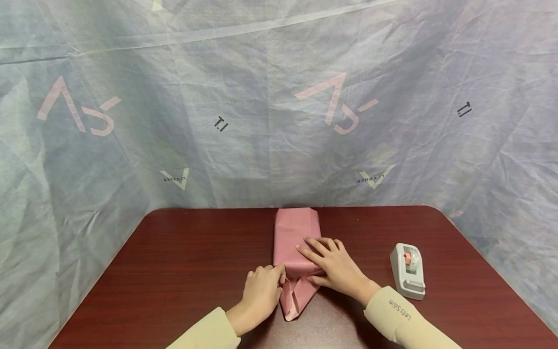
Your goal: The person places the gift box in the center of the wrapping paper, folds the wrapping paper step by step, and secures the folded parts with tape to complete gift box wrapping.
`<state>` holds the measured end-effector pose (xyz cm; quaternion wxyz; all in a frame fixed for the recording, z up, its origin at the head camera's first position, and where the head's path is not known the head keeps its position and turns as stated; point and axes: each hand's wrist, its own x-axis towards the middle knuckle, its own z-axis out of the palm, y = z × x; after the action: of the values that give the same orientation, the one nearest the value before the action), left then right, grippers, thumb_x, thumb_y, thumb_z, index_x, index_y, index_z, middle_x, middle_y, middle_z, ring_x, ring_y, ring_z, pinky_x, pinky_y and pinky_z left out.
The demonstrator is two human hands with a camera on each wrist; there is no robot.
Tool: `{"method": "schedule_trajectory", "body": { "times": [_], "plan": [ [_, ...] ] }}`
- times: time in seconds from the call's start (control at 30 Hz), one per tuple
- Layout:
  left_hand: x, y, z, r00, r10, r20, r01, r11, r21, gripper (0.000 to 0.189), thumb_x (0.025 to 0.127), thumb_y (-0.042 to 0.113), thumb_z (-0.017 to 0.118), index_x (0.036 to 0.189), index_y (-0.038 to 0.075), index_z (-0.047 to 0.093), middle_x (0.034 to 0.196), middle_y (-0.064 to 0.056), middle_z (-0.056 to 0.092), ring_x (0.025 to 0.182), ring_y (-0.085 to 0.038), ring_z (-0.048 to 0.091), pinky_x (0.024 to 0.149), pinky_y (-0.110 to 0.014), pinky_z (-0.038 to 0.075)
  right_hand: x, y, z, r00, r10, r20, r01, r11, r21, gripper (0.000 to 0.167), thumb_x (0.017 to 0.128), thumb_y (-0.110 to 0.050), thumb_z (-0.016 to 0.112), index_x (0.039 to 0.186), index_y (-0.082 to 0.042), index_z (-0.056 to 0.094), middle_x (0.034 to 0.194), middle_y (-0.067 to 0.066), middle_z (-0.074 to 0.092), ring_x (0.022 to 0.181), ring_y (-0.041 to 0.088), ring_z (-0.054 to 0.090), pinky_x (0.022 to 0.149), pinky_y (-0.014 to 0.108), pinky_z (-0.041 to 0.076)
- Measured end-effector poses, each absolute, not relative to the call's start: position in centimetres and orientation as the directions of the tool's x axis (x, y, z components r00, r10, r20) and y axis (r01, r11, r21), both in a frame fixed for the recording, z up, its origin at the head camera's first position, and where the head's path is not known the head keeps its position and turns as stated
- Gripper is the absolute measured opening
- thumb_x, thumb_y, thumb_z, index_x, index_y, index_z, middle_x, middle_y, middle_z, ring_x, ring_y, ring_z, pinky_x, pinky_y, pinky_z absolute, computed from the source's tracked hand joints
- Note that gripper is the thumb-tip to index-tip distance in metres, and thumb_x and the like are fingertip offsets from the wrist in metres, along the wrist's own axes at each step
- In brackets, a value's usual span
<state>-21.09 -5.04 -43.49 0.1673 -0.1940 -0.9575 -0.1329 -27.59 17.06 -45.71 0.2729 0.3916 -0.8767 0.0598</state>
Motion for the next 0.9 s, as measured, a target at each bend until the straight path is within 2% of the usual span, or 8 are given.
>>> {"method": "schedule_trajectory", "body": {
  "times": [0.17,0.43,0.5,0.6,0.7,0.9],
  "plan": [
    [-21.1,-4.9,-43.7,-0.850,0.386,0.358,0.453,0.883,0.124,0.034,0.065,0.012,0.078,0.089,0.026,0.058,0.076,0.003,0.062,0.068,-0.019,0.063,0.050,-0.029,0.034,-27.6,17.1,-45.8,-0.545,-0.656,0.521,-0.719,0.686,0.111,0.077,0.070,-0.049,0.071,0.137,-0.026,0.042,0.137,0.005,0.046,0.116,0.029,0.044,0.087,0.046,0.035],
    [-21.1,-4.6,-43.9,-0.834,0.425,0.353,0.486,0.868,0.103,0.034,0.071,0.012,0.073,0.098,0.029,0.062,0.080,0.004,0.065,0.068,-0.015,0.063,0.050,-0.027,0.033,-27.7,17.1,-45.8,-0.534,-0.654,0.536,-0.723,0.681,0.112,0.077,0.069,-0.049,0.071,0.137,-0.025,0.043,0.136,0.005,0.047,0.115,0.029,0.045,0.087,0.046,0.035],
    [-21.2,-4.4,-43.9,-0.825,0.440,0.355,0.493,0.868,0.068,0.028,0.072,0.015,0.071,0.094,0.030,0.064,0.079,0.005,0.064,0.066,-0.015,0.062,0.049,-0.026,0.032,-27.7,17.1,-45.8,-0.534,-0.653,0.538,-0.723,0.682,0.110,0.077,0.069,-0.049,0.072,0.137,-0.025,0.044,0.136,0.005,0.047,0.115,0.029,0.046,0.087,0.046,0.035],
    [-21.2,-4.1,-44.0,-0.814,0.453,0.363,0.491,0.871,0.014,0.011,0.073,0.020,0.069,0.078,0.029,0.065,0.071,0.007,0.062,0.060,-0.013,0.058,0.049,-0.025,0.030,-27.7,17.2,-45.9,-0.535,-0.653,0.537,-0.724,0.681,0.107,0.077,0.069,-0.049,0.072,0.137,-0.025,0.044,0.136,0.005,0.047,0.115,0.029,0.045,0.087,0.046,0.035],
    [-21.3,-4.0,-43.9,-0.813,0.452,0.366,0.484,0.875,-0.007,0.011,0.072,0.024,0.069,0.067,0.027,0.060,0.065,0.007,0.058,0.057,-0.011,0.055,0.048,-0.025,0.029,-27.7,17.1,-45.9,-0.538,-0.653,0.533,-0.722,0.683,0.108,0.077,0.069,-0.049,0.072,0.137,-0.026,0.043,0.136,0.005,0.047,0.116,0.028,0.044,0.087,0.046,0.035],
    [-21.5,-4.0,-43.9,-0.812,0.442,0.381,0.483,0.876,0.013,0.012,0.072,0.023,0.071,0.069,0.024,0.060,0.065,0.006,0.060,0.059,-0.012,0.059,0.047,-0.025,0.036,-27.7,17.2,-45.8,-0.543,-0.654,0.527,-0.721,0.685,0.107,0.077,0.069,-0.048,0.072,0.137,-0.026,0.043,0.136,0.005,0.047,0.116,0.028,0.044,0.088,0.046,0.035]
  ]
}}
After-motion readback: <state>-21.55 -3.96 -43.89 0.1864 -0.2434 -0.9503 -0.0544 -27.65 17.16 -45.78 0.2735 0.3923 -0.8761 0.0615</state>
